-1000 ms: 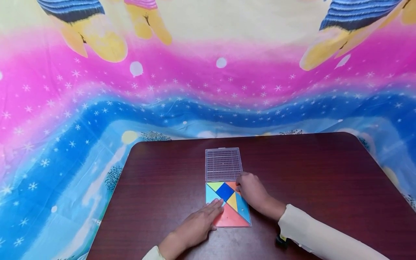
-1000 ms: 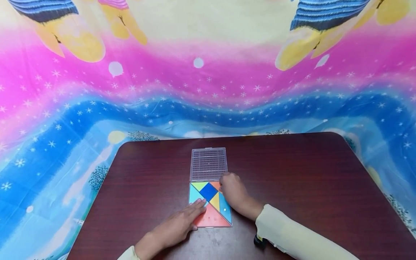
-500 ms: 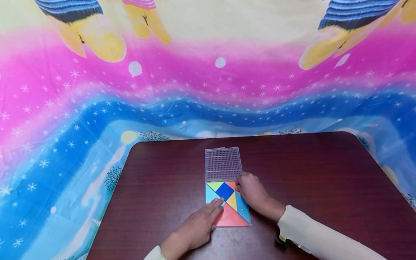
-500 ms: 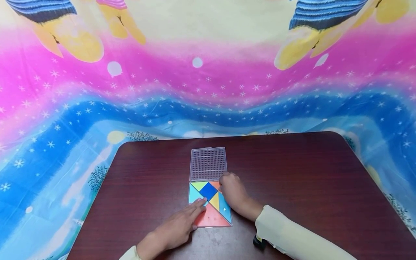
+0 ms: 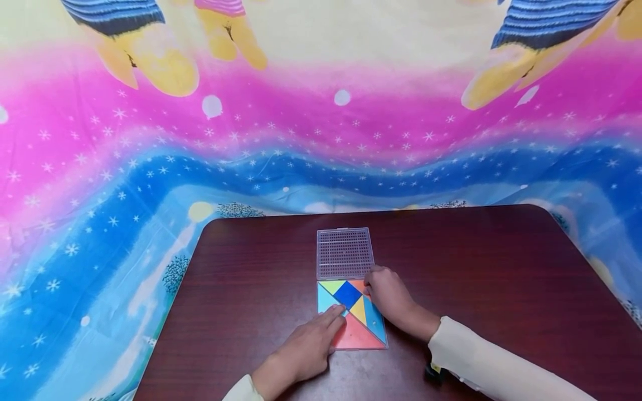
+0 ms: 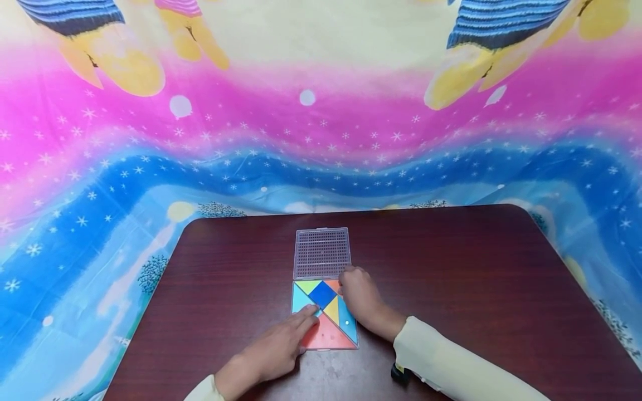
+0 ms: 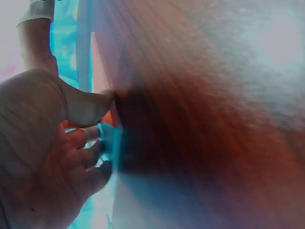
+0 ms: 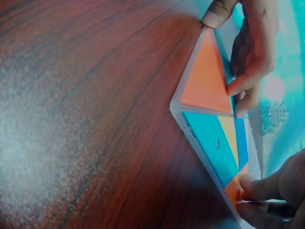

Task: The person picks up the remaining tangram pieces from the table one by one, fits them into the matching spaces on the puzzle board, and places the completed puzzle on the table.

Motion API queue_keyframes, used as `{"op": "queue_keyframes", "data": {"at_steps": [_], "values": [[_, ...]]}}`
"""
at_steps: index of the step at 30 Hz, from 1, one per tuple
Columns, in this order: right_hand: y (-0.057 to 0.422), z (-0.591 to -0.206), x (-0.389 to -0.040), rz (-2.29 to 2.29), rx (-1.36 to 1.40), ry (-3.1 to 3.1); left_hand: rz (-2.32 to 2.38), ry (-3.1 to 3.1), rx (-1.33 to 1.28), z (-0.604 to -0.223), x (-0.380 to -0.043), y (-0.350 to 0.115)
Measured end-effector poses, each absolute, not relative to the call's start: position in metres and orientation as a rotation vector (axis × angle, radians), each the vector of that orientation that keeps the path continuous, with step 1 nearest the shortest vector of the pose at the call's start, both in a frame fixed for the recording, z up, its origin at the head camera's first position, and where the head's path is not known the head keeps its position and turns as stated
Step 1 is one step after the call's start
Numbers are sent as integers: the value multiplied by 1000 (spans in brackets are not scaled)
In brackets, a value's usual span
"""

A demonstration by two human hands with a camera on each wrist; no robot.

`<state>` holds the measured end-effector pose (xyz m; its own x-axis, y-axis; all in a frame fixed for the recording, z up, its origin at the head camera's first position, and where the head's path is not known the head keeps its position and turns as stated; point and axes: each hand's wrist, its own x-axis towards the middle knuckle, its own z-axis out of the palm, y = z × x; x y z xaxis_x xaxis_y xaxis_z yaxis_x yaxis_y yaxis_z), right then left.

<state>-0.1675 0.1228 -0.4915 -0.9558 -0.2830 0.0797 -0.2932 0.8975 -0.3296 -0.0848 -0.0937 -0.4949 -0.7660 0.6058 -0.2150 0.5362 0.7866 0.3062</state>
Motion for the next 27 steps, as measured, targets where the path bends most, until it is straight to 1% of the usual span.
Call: {"op": "queue_keyframes", "data": {"at_steps": [3,14,19,23,27], "values": [[124,-492,-168,525,467,-3030,329,2683,909,-498,-84,-95],[128,-494,-172,520,449,-3045,270,2821,1194,-510,-82,-100],[129,-498,-173,605,407,-3052,247,2819,1271,-512,-83,-103],[130,-501,-176,767,326,-3039,411,2781,1224,-504,-93,-108],[136,-497,-183,848,306,-3003,509,2834,1067,-486,-121,-122]]}}
